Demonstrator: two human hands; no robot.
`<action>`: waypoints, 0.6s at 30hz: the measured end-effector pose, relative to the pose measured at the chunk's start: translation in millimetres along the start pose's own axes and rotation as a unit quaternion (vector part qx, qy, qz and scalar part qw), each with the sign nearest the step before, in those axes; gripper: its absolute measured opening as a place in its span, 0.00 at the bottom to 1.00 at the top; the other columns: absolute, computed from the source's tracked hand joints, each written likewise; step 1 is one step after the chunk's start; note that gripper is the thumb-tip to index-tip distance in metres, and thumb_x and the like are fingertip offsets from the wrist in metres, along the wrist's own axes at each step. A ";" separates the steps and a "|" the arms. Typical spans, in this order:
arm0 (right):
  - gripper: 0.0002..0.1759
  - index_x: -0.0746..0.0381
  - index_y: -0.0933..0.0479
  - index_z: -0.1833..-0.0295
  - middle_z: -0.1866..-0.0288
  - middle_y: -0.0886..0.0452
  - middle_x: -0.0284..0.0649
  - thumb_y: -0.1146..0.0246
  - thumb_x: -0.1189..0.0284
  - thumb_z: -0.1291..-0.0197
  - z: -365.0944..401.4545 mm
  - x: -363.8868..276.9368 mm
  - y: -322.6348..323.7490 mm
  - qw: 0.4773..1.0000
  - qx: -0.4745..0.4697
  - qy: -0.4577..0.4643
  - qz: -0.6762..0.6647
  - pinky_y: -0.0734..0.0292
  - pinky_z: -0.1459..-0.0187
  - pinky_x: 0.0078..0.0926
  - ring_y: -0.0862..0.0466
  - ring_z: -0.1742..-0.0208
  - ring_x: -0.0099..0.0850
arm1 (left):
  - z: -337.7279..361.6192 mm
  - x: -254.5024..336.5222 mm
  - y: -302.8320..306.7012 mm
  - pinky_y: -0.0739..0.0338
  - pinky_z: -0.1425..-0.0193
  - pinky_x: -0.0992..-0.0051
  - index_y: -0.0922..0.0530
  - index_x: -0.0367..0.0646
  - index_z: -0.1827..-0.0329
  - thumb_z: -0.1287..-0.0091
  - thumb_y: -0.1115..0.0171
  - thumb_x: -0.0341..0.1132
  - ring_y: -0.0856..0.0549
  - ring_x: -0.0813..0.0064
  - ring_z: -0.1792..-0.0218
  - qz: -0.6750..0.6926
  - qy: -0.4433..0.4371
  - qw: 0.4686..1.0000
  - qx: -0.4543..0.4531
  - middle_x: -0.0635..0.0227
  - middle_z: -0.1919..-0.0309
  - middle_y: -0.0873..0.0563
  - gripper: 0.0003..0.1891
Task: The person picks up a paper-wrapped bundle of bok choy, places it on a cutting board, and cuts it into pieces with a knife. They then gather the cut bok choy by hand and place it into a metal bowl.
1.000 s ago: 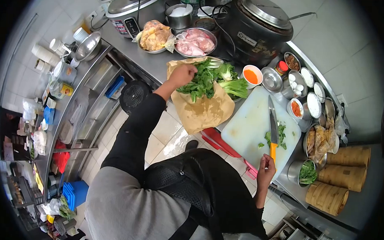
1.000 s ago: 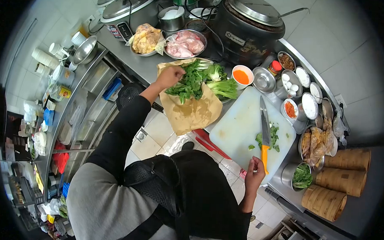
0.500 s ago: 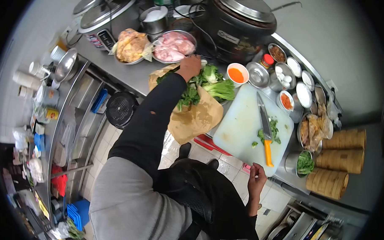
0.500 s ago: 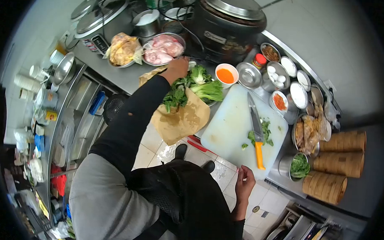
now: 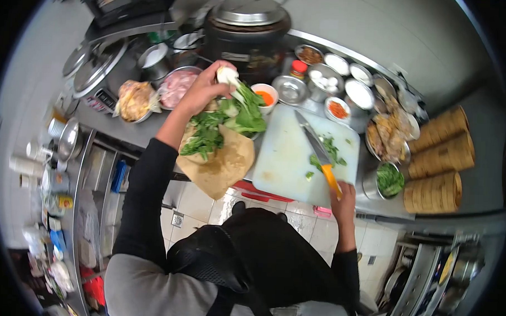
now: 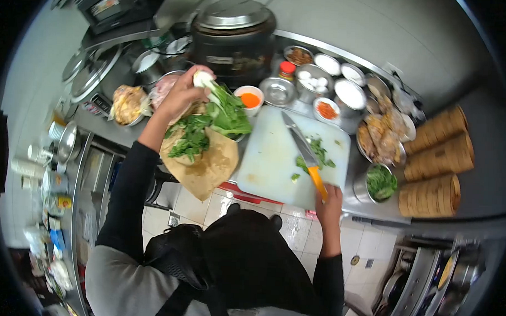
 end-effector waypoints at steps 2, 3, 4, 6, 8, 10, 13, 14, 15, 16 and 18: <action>0.21 0.64 0.19 0.47 0.50 0.17 0.55 0.25 0.68 0.44 -15.9 19.6 -31.2 0.997 -0.070 0.020 0.029 0.21 0.44 0.50 0.19 0.45 0.57 | 9.0 -19.5 -48.3 0.19 0.51 0.76 0.24 0.43 0.40 0.39 0.29 0.23 0.17 0.81 0.55 0.032 -0.002 0.999 -0.014 0.73 0.54 0.17 0.23; 0.24 0.65 0.22 0.45 0.48 0.18 0.56 0.25 0.68 0.45 -19.0 35.1 -52.3 0.992 -0.121 0.013 0.026 0.21 0.43 0.49 0.19 0.44 0.58 | 13.5 -36.4 -71.5 0.20 0.50 0.77 0.24 0.42 0.42 0.39 0.27 0.24 0.18 0.82 0.54 0.021 -0.016 1.000 -0.008 0.74 0.54 0.18 0.23; 0.26 0.64 0.25 0.41 0.50 0.18 0.57 0.27 0.69 0.44 -20.5 37.2 -56.1 0.991 -0.134 0.001 0.031 0.21 0.44 0.51 0.19 0.46 0.59 | 24.5 -61.8 -94.5 0.21 0.49 0.78 0.24 0.42 0.43 0.39 0.25 0.24 0.18 0.83 0.54 0.010 -0.025 1.000 0.001 0.75 0.55 0.18 0.23; 0.29 0.63 0.31 0.35 0.51 0.18 0.59 0.32 0.72 0.42 -32.9 39.1 -66.3 0.986 -0.163 -0.028 0.035 0.21 0.44 0.54 0.17 0.48 0.61 | 56.4 -124.4 -130.8 0.22 0.49 0.77 0.24 0.44 0.48 0.40 0.22 0.27 0.19 0.82 0.55 -0.048 0.028 0.998 0.010 0.75 0.56 0.17 0.21; 0.31 0.62 0.34 0.32 0.51 0.18 0.60 0.35 0.72 0.41 -30.0 37.7 -67.9 0.978 -0.196 -0.057 0.031 0.21 0.44 0.55 0.17 0.47 0.62 | 93.0 -208.9 -140.8 0.21 0.49 0.75 0.21 0.43 0.49 0.39 0.22 0.27 0.18 0.81 0.56 -0.165 0.032 0.985 0.032 0.71 0.57 0.15 0.19; 0.30 0.62 0.37 0.31 0.52 0.17 0.63 0.40 0.72 0.39 -33.5 27.5 -47.3 0.982 -0.169 -0.084 -0.018 0.21 0.45 0.59 0.16 0.48 0.64 | 113.5 -218.2 -147.0 0.21 0.50 0.75 0.20 0.43 0.49 0.39 0.22 0.28 0.17 0.80 0.57 -0.179 0.037 0.982 0.037 0.70 0.57 0.14 0.17; 0.23 0.62 0.34 0.32 0.60 0.16 0.57 0.44 0.63 0.26 -16.9 14.8 -20.8 0.965 -0.171 -0.152 -0.129 0.20 0.52 0.52 0.14 0.56 0.57 | 122.8 -221.5 -143.5 0.21 0.51 0.75 0.17 0.42 0.48 0.37 0.24 0.30 0.17 0.79 0.59 -0.178 0.071 0.981 0.030 0.68 0.57 0.12 0.16; 0.22 0.61 0.33 0.32 0.64 0.17 0.52 0.46 0.60 0.22 -9.0 9.4 -13.5 0.952 -0.147 -0.158 -0.218 0.19 0.57 0.46 0.13 0.61 0.50 | 122.3 -225.2 -140.9 0.21 0.51 0.75 0.16 0.42 0.47 0.36 0.24 0.31 0.17 0.78 0.59 -0.163 0.105 0.981 0.014 0.68 0.57 0.11 0.15; 0.22 0.61 0.31 0.33 0.67 0.20 0.42 0.49 0.56 0.18 6.6 11.0 -20.3 0.917 -0.166 -0.195 -0.307 0.23 0.63 0.34 0.18 0.68 0.32 | 120.3 -214.8 -140.1 0.22 0.52 0.76 0.16 0.43 0.47 0.36 0.27 0.30 0.17 0.79 0.60 -0.180 0.064 0.982 0.001 0.68 0.59 0.11 0.15; 0.22 0.61 0.31 0.33 0.67 0.20 0.42 0.49 0.56 0.18 14.9 8.3 -23.5 0.916 -0.173 -0.193 -0.308 0.23 0.63 0.34 0.18 0.68 0.32 | 120.7 -212.9 -133.9 0.22 0.52 0.76 0.16 0.43 0.47 0.36 0.27 0.30 0.17 0.79 0.60 -0.181 0.068 0.981 0.008 0.68 0.59 0.11 0.15; 0.20 0.61 0.29 0.34 0.68 0.22 0.35 0.50 0.58 0.17 33.7 2.3 -39.9 0.874 -0.218 -0.228 -0.371 0.25 0.65 0.29 0.23 0.69 0.21 | 119.8 -211.8 -124.9 0.22 0.52 0.76 0.15 0.43 0.47 0.38 0.30 0.27 0.17 0.80 0.61 -0.182 0.122 0.976 -0.003 0.69 0.59 0.11 0.15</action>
Point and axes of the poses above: each hand's wrist, its own z-axis away from the middle knuckle, its own y-axis out of the back of the hand, x = y × z, the point moved 10 cm from there along -z, towards the middle knuckle
